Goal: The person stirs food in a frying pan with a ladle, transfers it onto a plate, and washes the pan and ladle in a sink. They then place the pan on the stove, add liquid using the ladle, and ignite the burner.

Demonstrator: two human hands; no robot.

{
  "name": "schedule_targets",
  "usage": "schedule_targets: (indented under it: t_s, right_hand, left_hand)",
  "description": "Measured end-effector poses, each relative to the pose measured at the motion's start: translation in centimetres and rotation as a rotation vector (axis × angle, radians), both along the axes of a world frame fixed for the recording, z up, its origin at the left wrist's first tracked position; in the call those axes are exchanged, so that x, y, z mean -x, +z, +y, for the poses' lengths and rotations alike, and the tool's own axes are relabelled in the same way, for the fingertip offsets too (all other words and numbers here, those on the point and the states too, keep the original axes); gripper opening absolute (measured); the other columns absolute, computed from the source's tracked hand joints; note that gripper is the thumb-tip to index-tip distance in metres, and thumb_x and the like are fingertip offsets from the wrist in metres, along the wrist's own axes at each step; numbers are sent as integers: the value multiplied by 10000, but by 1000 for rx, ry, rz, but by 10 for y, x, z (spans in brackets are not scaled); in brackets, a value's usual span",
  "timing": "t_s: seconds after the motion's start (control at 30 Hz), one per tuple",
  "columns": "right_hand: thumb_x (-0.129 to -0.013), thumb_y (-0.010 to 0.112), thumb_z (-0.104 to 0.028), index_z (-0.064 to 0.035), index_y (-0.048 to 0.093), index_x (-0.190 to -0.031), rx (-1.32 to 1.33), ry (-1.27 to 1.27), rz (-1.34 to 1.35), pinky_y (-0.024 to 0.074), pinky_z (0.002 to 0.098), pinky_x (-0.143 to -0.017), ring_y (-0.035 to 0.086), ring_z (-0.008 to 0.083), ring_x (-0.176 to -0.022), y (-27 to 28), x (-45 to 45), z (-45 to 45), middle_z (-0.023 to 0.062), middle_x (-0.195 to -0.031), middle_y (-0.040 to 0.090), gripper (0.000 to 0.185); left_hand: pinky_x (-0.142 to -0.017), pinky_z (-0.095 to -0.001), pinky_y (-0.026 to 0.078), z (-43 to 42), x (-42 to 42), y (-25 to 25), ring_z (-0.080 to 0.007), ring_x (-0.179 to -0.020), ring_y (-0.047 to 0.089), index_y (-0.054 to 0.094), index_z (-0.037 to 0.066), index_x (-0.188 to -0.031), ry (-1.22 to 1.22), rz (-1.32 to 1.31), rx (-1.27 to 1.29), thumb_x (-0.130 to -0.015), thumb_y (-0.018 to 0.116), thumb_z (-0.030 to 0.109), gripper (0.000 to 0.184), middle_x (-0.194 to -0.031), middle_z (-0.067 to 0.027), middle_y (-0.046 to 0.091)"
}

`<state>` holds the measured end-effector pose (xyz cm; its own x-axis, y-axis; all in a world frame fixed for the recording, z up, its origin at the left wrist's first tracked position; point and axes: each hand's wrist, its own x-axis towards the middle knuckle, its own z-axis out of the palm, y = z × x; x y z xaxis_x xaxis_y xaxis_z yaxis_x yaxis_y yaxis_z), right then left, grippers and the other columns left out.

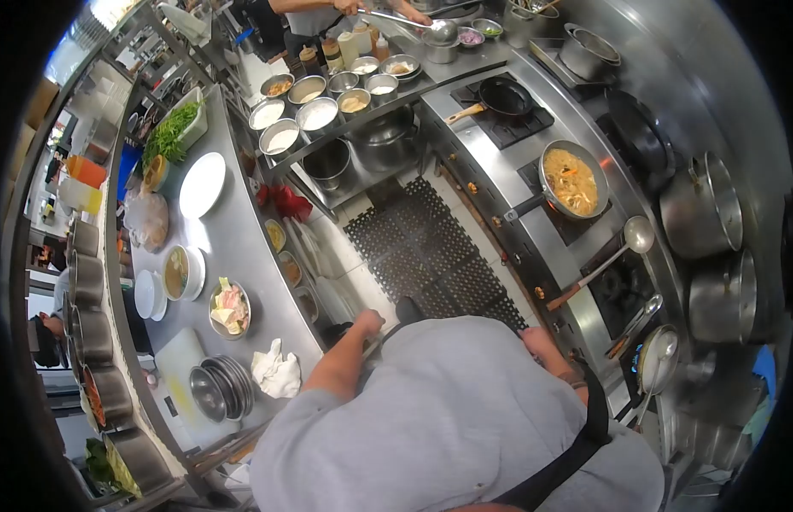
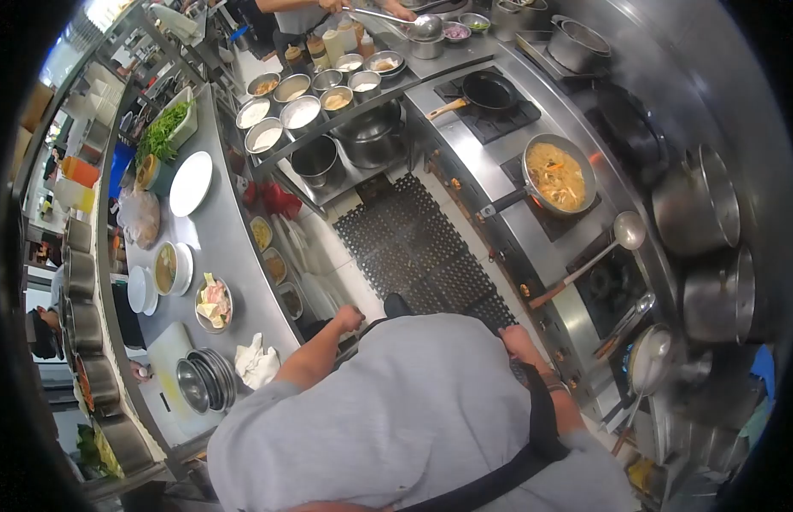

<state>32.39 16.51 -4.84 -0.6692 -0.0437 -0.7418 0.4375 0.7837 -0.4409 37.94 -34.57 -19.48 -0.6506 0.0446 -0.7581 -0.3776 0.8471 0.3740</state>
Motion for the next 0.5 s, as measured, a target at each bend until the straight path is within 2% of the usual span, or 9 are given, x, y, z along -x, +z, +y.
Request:
schedule_targets:
  t_s: [0.13, 0.2, 0.23, 0.3, 0.33, 0.37, 0.4, 0.43, 0.5]
  right_hand:
    - [-978, 555, -303, 37, 622, -714, 139, -85, -4, 507, 415, -432, 603, 282, -461, -22, 8, 20, 152, -591, 594, 436]
    - [-975, 566, -276, 21, 598, -717, 116, 124, 15, 441, 392, -380, 571, 261, -435, -13, 16, 28, 148, -589, 587, 394]
    - [-975, 566, -276, 21, 598, -717, 130, 123, 27, 441, 392, -380, 571, 261, -435, -22, 19, 35, 148, -589, 587, 394]
    - [-967, 585, -260, -3, 572, -720, 228, -90, -127, 399, 374, -366, 553, 242, -427, -40, 17, 52, 131, -579, 580, 358]
    - [-964, 588, -258, -24, 551, -716, 225, -131, -109, 414, 383, -368, 553, 248, -422, -39, 15, 58, 113, -579, 579, 343]
    - [-964, 588, -258, -24, 551, -716, 234, -135, -110, 414, 383, -368, 553, 248, -422, -39, 14, 64, 113, -579, 579, 343]
    - [-952, 596, -287, -13, 584, -731, 252, -225, -127, 457, 390, -398, 583, 249, -456, -42, 10, 73, 113, -604, 600, 352]
    - [-940, 603, -317, -2, 617, -746, 267, -313, -144, 500, 397, -428, 614, 250, -489, -44, 6, 83, 112, -628, 620, 370]
    - [-941, 611, -313, -15, 611, -754, 264, -350, -168, 504, 393, -431, 617, 246, -495, -50, -3, 101, 102, -635, 622, 352]
  left_hand:
    - [-913, -471, 540, 3, -5, -11, -398, -1022, 672, 740, 50, -1052, -110, 28, 14, -898, 564, 272, 323, -1111, -196, 701]
    - [-891, -475, 552, 12, -12, -14, -404, -1000, 677, 739, 65, -1043, 178, -16, -21, -865, 591, 255, 299, -1112, -173, 707]
    - [-876, -463, 555, 19, -16, -8, -392, -989, 680, 745, 77, -1026, 108, 22, -12, -832, 616, 228, 278, -1085, -177, 708]
    - [-856, -449, 558, 35, -24, 2, -375, -976, 684, 753, 94, -1007, 40, 68, 6, -789, 648, 197, 263, -1051, -183, 709]
    - [-852, -448, 559, 43, -29, -1, -371, -973, 685, 755, 98, -1004, 42, 75, 14, -781, 654, 192, 263, -1043, -186, 709]
    - [-838, -453, 559, 51, -32, -5, -365, -968, 686, 758, 95, -992, -212, 191, 77, -758, 670, 195, 270, -1034, -187, 710]
    - [-825, -458, 560, 60, -34, -3, -360, -963, 687, 761, 92, -981, -468, 302, 135, -735, 686, 198, 278, -1025, -187, 711]
    - [-825, -458, 560, 65, -37, 0, -360, -963, 687, 761, 92, -981, -473, 295, 138, -735, 686, 198, 278, -1025, -187, 711]
    - [-810, -474, 557, 74, -34, 9, -364, -961, 687, 762, 74, -967, -611, 330, 122, -707, 693, 202, 297, -1040, -183, 715]
